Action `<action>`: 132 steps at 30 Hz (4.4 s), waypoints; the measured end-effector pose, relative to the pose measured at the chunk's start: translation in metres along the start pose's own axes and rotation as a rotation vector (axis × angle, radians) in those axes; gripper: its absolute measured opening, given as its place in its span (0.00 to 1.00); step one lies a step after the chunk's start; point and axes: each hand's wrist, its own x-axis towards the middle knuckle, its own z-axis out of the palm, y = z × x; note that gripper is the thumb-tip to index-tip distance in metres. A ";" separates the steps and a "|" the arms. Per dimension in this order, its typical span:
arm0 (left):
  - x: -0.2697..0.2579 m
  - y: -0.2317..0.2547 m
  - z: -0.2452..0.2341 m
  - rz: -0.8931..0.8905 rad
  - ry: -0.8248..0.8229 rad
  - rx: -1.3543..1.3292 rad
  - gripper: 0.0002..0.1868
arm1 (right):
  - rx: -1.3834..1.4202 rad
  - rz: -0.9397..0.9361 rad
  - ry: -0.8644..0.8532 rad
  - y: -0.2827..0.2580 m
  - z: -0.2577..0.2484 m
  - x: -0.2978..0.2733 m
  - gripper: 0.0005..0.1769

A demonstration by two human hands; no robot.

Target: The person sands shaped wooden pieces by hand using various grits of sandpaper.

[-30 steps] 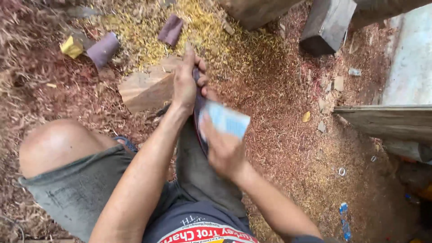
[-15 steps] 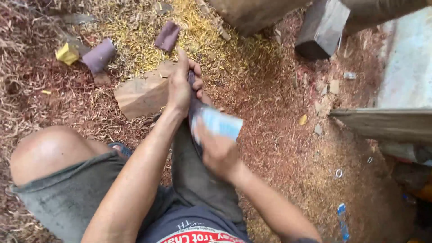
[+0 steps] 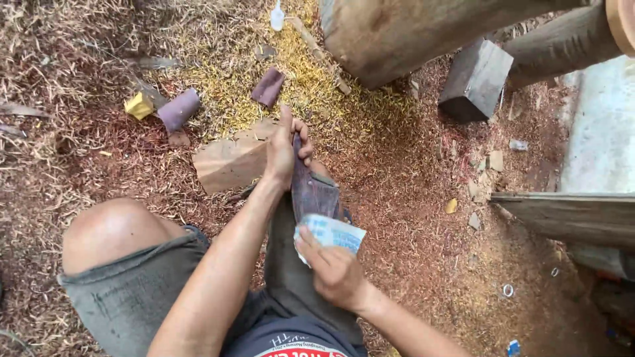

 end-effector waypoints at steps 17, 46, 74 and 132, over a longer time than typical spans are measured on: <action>0.011 -0.020 0.004 -0.106 0.006 0.086 0.30 | -0.091 0.205 -0.143 0.007 -0.007 0.007 0.28; 0.006 -0.012 0.002 -0.026 0.125 0.358 0.25 | -0.114 0.224 0.063 -0.006 0.002 -0.030 0.30; -0.031 0.013 0.003 0.023 0.041 0.270 0.28 | -0.117 0.438 0.186 0.099 -0.037 0.044 0.17; -0.129 0.091 0.014 0.114 -0.811 2.022 0.48 | 0.432 0.613 0.236 0.027 -0.003 -0.075 0.17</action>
